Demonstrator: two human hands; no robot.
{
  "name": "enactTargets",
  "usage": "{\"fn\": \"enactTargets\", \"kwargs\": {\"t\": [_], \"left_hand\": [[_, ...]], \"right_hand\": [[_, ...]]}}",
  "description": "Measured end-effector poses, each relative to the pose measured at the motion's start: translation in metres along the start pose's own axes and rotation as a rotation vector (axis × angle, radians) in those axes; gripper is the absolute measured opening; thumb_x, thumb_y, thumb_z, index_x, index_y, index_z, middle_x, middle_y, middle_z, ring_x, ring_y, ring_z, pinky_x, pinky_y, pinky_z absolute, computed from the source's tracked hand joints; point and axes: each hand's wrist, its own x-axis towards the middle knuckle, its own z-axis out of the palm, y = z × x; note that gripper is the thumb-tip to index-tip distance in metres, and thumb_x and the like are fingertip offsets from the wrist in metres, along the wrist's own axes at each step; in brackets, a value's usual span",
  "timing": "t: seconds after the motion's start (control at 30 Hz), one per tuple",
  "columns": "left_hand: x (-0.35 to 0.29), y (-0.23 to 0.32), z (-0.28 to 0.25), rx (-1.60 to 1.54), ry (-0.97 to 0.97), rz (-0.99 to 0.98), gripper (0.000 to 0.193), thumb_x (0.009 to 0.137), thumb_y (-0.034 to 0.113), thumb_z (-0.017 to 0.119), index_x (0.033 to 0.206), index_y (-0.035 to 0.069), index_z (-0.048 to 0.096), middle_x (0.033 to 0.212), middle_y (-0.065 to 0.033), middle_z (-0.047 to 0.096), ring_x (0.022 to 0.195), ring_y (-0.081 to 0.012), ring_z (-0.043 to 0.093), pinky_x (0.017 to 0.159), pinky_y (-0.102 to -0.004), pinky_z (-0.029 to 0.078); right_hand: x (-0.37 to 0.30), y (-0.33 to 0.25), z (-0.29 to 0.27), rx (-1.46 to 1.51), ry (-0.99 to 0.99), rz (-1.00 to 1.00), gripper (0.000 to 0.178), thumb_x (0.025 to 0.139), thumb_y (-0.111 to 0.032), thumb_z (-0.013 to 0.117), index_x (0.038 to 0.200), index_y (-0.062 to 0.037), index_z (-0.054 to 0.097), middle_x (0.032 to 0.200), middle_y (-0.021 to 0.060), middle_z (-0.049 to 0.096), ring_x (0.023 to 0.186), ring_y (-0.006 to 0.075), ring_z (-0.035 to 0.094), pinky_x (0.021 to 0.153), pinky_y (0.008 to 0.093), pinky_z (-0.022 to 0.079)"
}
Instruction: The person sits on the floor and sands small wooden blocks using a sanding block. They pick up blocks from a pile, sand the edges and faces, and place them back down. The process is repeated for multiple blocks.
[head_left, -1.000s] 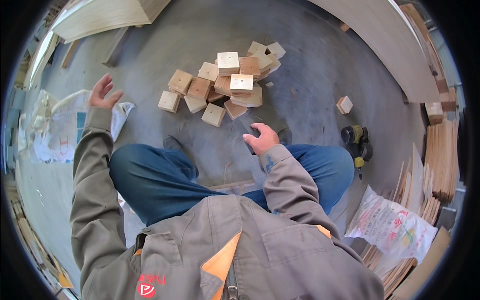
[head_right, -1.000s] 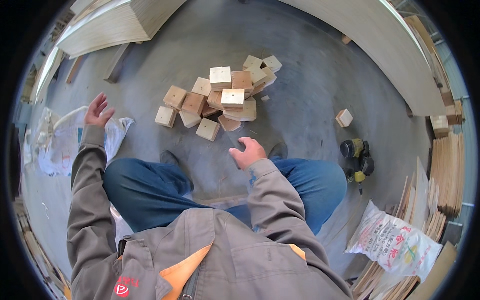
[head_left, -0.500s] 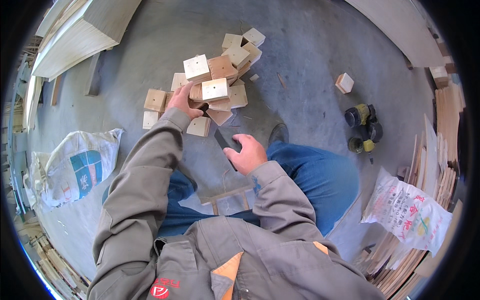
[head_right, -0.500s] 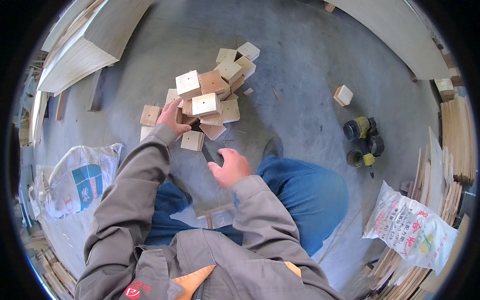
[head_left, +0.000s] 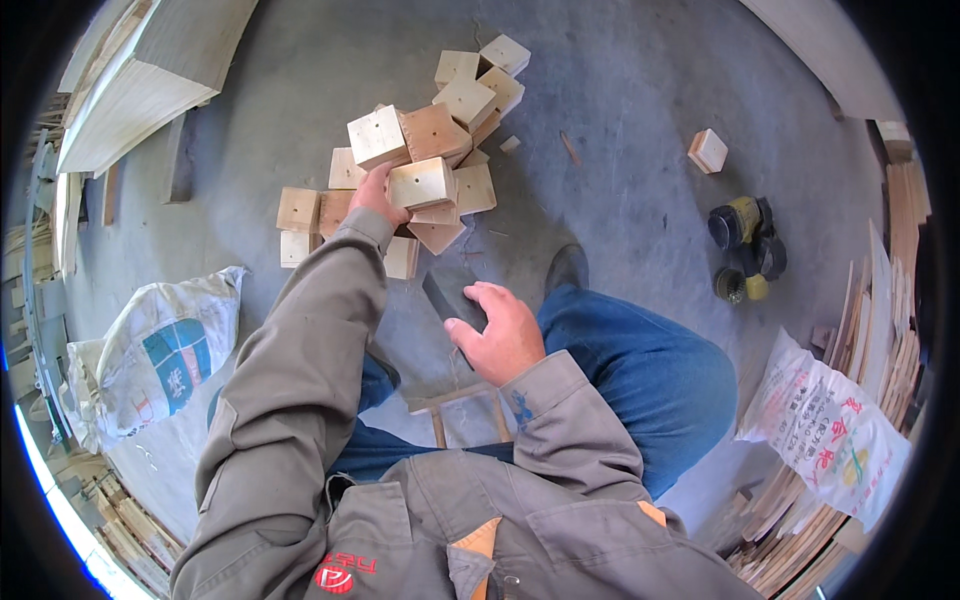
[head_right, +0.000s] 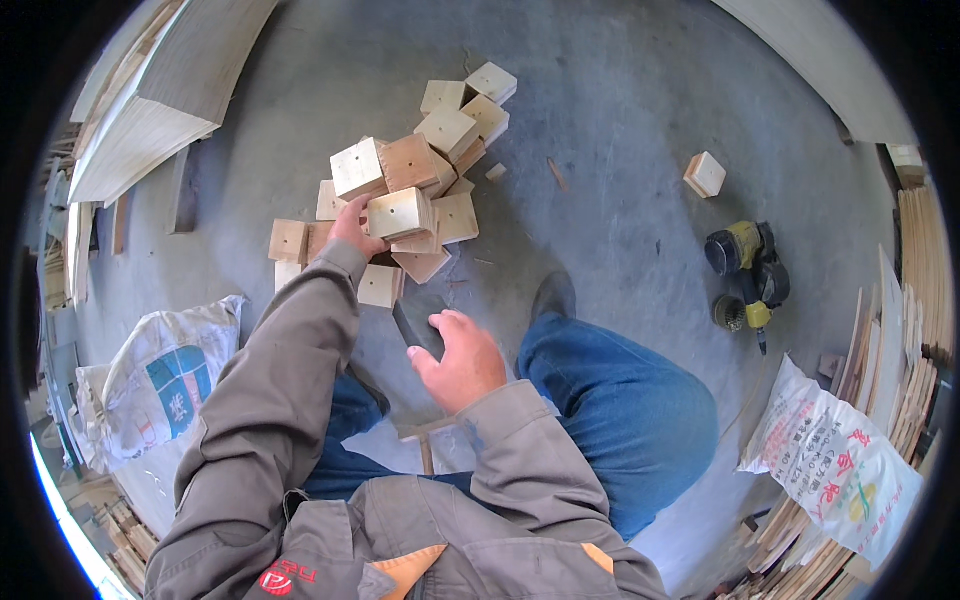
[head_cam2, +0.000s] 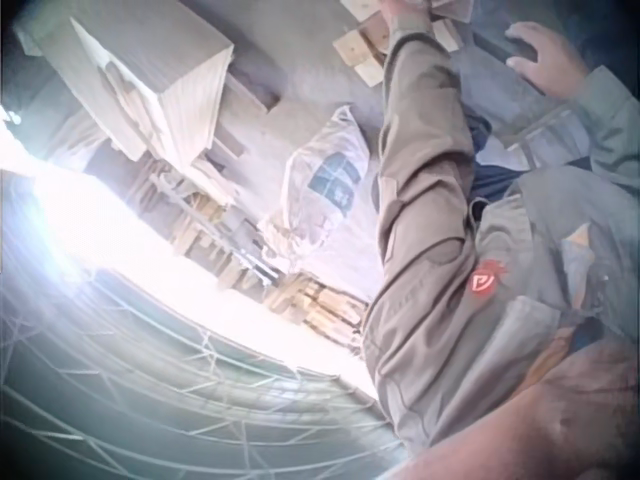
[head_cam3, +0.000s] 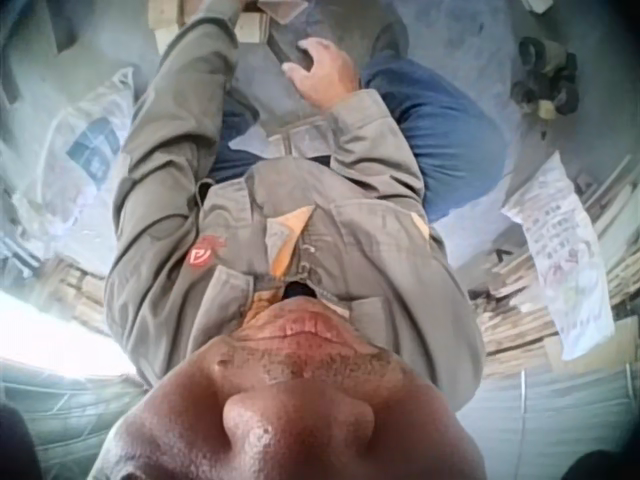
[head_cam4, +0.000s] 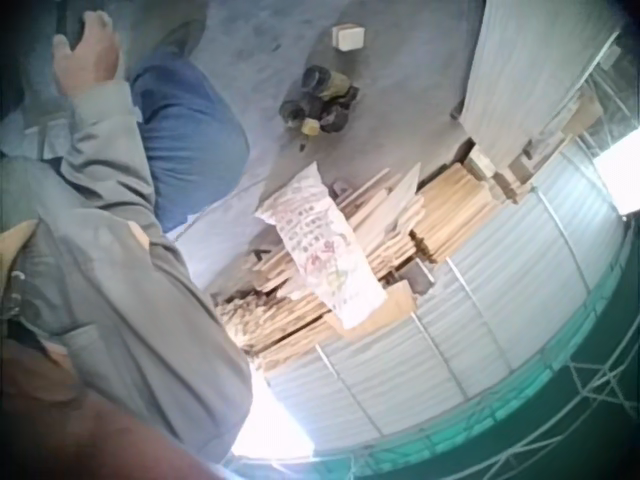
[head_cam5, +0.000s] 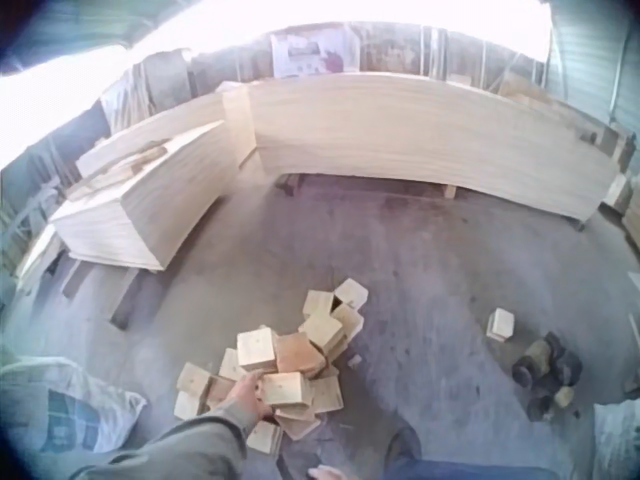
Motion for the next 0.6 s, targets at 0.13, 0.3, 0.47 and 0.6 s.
{"fn": "enactTargets", "kwargs": {"t": [0.13,0.3,0.47,0.6], "left_hand": [[-0.012,0.008,-0.004,-0.042,0.021,0.037,0.094,0.058,0.019,0.091,0.143,0.009,0.052,0.139,-0.0168,0.058,0.129,-0.0328,0.058,0.109,-0.0408,0.049],[-0.05,-0.011,-0.022,-0.292,0.1,0.097,0.084,0.058,0.024,0.088,0.133,0.004,0.056,0.125,-0.0186,0.065,0.12,-0.0314,0.063,0.103,-0.0388,0.052],[-0.132,0.015,-0.074,-0.299,0.185,0.171,0.081,0.061,0.02,0.086,0.131,-0.001,0.053,0.12,-0.0169,0.065,0.115,-0.0266,0.063,0.101,-0.0374,0.052],[-0.199,0.026,-0.1,-0.347,0.196,0.197,0.087,0.061,0.021,0.089,0.137,0.0,0.052,0.121,-0.0156,0.065,0.117,-0.0246,0.062,0.102,-0.0366,0.051]], "right_hand": [[0.001,-0.001,-0.001,0.013,0.002,0.034,0.053,0.085,-0.031,0.076,0.125,0.002,0.065,0.131,0.0234,0.064,0.12,0.0412,0.061,0.104,0.046,0.048],[0.002,-0.003,-0.003,0.01,0.061,0.002,0.051,0.084,-0.029,0.077,0.123,0.0025,0.067,0.127,0.0245,0.066,0.117,0.0408,0.063,0.103,0.0451,0.05],[0.006,-0.005,-0.008,0.176,0.355,-0.116,0.049,0.086,-0.024,0.078,0.124,0.0033,0.066,0.129,0.0249,0.065,0.12,0.0378,0.063,0.105,0.0423,0.049],[0.001,-0.024,-0.013,0.189,0.383,-0.316,0.05,0.087,-0.022,0.078,0.128,0.003,0.064,0.136,0.0255,0.061,0.125,0.0375,0.06,0.108,0.0414,0.046]]}}
